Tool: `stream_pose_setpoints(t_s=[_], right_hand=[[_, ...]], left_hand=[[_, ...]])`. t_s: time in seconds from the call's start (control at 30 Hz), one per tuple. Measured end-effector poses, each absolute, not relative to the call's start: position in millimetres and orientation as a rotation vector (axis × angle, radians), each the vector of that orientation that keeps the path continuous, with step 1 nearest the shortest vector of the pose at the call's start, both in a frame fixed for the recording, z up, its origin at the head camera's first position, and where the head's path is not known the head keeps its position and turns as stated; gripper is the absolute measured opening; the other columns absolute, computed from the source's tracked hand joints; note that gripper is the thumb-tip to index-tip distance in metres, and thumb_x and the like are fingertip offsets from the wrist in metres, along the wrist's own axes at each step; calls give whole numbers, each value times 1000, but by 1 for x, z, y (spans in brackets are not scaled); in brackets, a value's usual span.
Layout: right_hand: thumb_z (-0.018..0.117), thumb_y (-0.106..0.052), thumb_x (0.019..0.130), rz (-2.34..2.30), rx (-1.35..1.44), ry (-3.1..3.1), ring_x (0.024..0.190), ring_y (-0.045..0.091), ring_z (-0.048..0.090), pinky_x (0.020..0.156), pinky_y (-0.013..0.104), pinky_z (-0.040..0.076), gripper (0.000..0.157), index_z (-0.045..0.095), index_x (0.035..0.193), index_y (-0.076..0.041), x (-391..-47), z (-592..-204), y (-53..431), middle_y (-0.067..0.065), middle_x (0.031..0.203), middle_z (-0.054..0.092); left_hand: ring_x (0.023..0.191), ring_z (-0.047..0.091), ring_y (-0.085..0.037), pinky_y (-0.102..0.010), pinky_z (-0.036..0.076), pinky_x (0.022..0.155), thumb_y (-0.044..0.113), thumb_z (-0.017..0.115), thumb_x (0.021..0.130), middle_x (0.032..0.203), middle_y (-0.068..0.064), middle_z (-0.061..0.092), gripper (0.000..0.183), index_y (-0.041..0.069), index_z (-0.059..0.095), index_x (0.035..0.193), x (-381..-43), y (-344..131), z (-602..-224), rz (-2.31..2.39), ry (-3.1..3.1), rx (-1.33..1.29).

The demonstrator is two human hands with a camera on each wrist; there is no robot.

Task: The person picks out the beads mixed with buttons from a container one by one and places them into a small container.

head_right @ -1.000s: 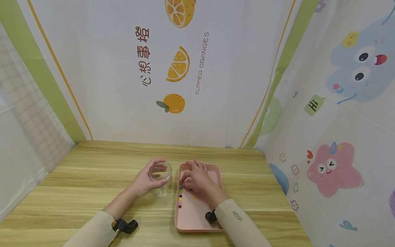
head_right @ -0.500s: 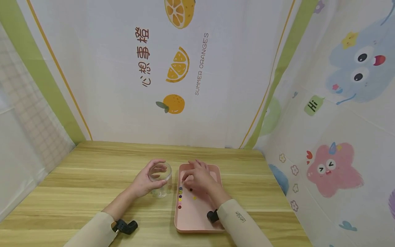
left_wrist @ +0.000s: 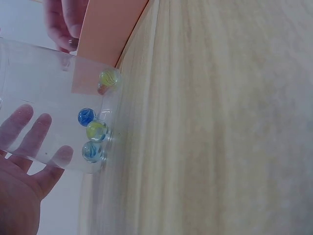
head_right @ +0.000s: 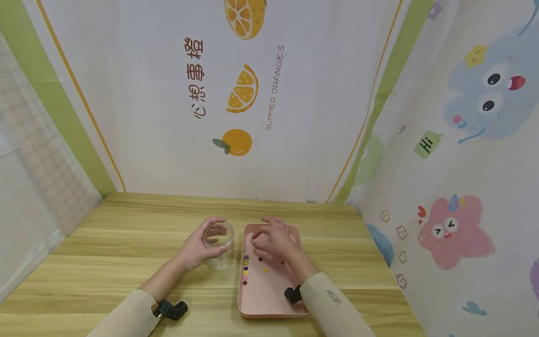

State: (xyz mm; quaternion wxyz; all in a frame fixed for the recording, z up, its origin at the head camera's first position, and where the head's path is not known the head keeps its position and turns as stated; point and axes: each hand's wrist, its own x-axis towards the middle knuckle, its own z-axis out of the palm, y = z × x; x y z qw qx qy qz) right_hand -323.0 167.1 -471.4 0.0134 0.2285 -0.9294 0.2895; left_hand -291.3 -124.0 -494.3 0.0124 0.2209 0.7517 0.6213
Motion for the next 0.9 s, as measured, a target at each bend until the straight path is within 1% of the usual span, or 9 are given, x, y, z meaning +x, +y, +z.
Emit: stream_pose_setpoints(t_s=[0.07,0.17,0.27,0.33,0.5,0.63,0.77,0.9], right_hand=[[83,-30,98,987,682,-2877,162,47,33,128,77,23,4,84,98,-27,-324,-471,168,16,166,52],[83,-32,98,1094,642,-2837,159,44,41,128,74,29,7,84,99,-25,-326,-472,168,17,163,56],[83,-31,98,1153,607,-2807,156,43,46,127,71,35,5,84,100,-27,-327,-471,168,17,160,59],[84,-30,98,1178,585,-2795,156,44,45,127,72,34,5,83,100,-26,-328,-471,169,18,160,60],[84,-30,98,1216,527,-2785,157,47,41,126,75,30,5,82,100,-26,-326,-471,169,17,161,58],[83,-29,98,1238,500,-2768,155,46,43,126,75,31,5,81,101,-25,-325,-470,169,15,159,60],[83,-29,99,1281,488,-2739,153,46,45,124,75,34,7,82,101,-23,-324,-469,169,17,156,61],[82,-31,100,1320,461,-2718,153,46,45,123,76,34,9,82,103,-23,-324,-469,170,15,156,62]], left_hand=[[143,54,-56,-34,63,93,12,86,94,148,-28,57,75,11,46,157,-291,-124,-494,1934,2345,688],[143,54,-56,-34,63,93,12,86,94,148,-27,57,75,11,46,157,-291,-124,-495,1932,2348,690],[143,54,-56,-35,63,94,12,86,95,148,-27,57,74,12,47,157,-291,-124,-495,1934,2346,693],[143,54,-56,-36,63,94,12,86,95,148,-27,58,74,13,47,157,-292,-125,-495,1933,2347,693],[142,55,-54,-42,63,96,13,86,95,148,-27,58,73,15,48,157,-291,-125,-494,1928,2353,691],[143,56,-54,-45,63,98,13,86,95,148,-27,58,73,15,48,157,-291,-125,-494,1924,2355,686],[142,56,-53,-44,63,98,14,87,94,148,-27,58,73,15,48,157,-291,-125,-494,1924,2359,682],[142,57,-52,-40,63,96,13,87,94,147,-26,58,73,15,48,156,-291,-124,-494,1927,2362,681]])
